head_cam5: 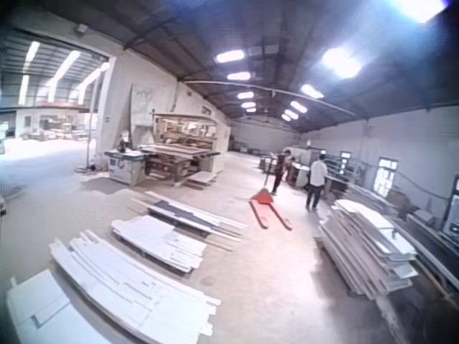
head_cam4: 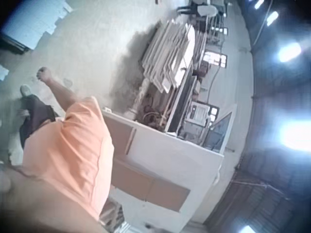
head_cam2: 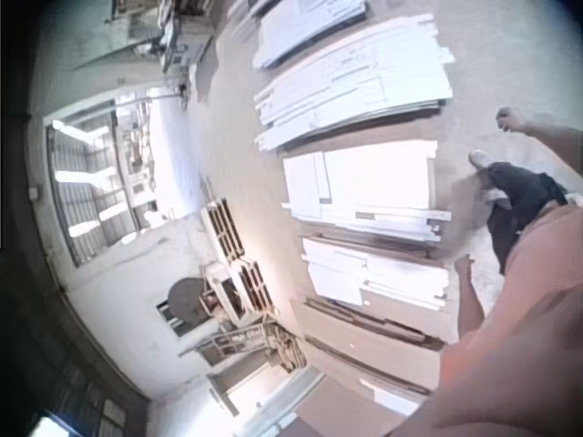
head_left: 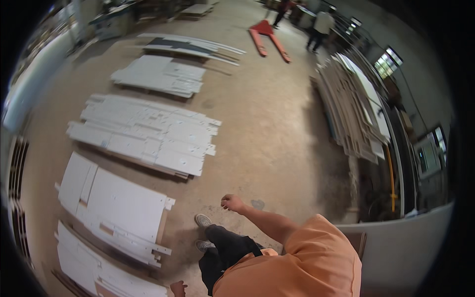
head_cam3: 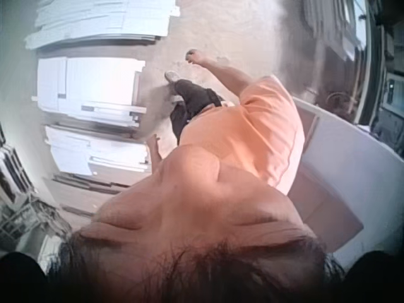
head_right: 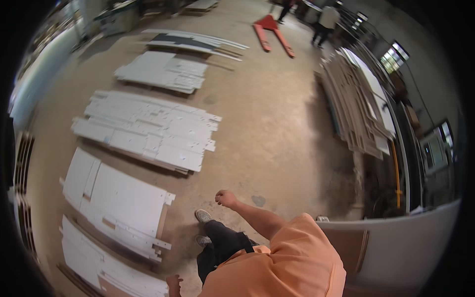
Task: The person picks up white wood panels, scans their barcodes with a handheld scanner, places them on a machine table, and uses a computer keyboard and mouse to operate the machine. They then remove the processed panels and stack them on the floor.
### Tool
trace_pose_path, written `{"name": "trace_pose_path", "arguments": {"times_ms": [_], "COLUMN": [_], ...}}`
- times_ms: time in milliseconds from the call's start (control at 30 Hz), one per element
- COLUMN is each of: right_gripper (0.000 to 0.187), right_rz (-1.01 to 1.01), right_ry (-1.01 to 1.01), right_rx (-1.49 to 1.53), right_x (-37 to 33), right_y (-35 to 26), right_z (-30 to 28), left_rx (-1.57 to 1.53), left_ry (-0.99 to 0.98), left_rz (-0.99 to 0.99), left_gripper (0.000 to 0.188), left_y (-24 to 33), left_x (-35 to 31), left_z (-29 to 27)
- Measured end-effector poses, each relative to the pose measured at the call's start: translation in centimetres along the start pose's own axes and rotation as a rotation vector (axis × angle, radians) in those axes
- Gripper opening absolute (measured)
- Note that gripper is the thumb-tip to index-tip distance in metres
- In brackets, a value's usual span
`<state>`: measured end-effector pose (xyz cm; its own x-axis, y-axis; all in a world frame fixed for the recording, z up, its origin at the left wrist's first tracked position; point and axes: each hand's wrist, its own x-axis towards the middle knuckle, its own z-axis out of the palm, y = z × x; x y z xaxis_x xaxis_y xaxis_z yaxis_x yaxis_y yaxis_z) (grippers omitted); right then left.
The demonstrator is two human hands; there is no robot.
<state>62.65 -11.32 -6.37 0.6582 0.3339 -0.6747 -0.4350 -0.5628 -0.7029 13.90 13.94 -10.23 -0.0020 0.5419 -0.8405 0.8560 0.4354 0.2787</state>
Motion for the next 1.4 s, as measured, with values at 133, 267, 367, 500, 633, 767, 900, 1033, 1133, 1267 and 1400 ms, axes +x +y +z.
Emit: {"name": "trace_pose_path", "arguments": {"times_ms": [133, 267, 367, 500, 633, 767, 900, 1033, 1133, 1267, 1400], "right_gripper": [0.033, 0.035, 0.031, 0.026, 0.025, 0.023, 0.019, 0.022, 0.022, 0.022, 0.032], "right_rz": [0.006, 0.310, 0.420, 0.590, 0.594, 0.635, 0.688, 0.822, 0.810, 0.616, 0.461], "right_ry": [0.211, 0.215, 0.451, 0.598, 1.036, 1.171, 1.125, 0.809, 0.871, 1.335, 1.240], "right_rx": [-0.317, -0.349, -0.043, 0.263, 0.649, 0.933, 1.131, 0.939, 0.723, 1.415, 1.379], "right_x": [-6.6, -12.6, -16.7, -24.6, -29.2, -29.1, -24.9, -22.3, -22.4, -21.6, -20.3], "right_y": [12.6, 26.8, 33.7, 38.9, 41.2, 43.3, 45.0, 44.6, 43.7, 43.3, 47.2], "right_z": [-11.7, -20.9, -29.1, -40.1, -47.4, -50.2, -49.9, -50.1, -55.2, -65.7, -74.9], "left_rx": [-0.056, 0.204, 0.634, 1.045, 0.976, 1.116, 1.244, 1.603, 1.769, 1.606, 1.481], "left_ry": [-0.211, -0.159, -0.032, -0.230, -0.690, -0.986, -0.986, -0.758, -0.781, -0.917, -0.933], "left_rz": [0.553, 0.719, 0.725, 0.769, 1.137, 1.279, 1.346, 1.446, 1.642, 1.784, 1.826], "left_gripper": [0.013, 0.009, 0.008, 0.008, 0.019, 0.021, 0.019, 0.022, 0.037, 0.040, 0.033], "left_y": [13.3, 23.9, 29.8, 35.4, 40.4, 44.0, 46.6, 49.4, 50.7, 49.5, 46.5], "left_x": [1.7, -1.7, -8.1, -19.5, -31.6, -39.6, -44.7, -50.4, -57.0, -68.8, -80.1], "left_z": [7.6, 19.8, 33.8, 51.0, 69.8, 86.0, 99.5, 109.6, 118.5, 131.3, 141.9]}}
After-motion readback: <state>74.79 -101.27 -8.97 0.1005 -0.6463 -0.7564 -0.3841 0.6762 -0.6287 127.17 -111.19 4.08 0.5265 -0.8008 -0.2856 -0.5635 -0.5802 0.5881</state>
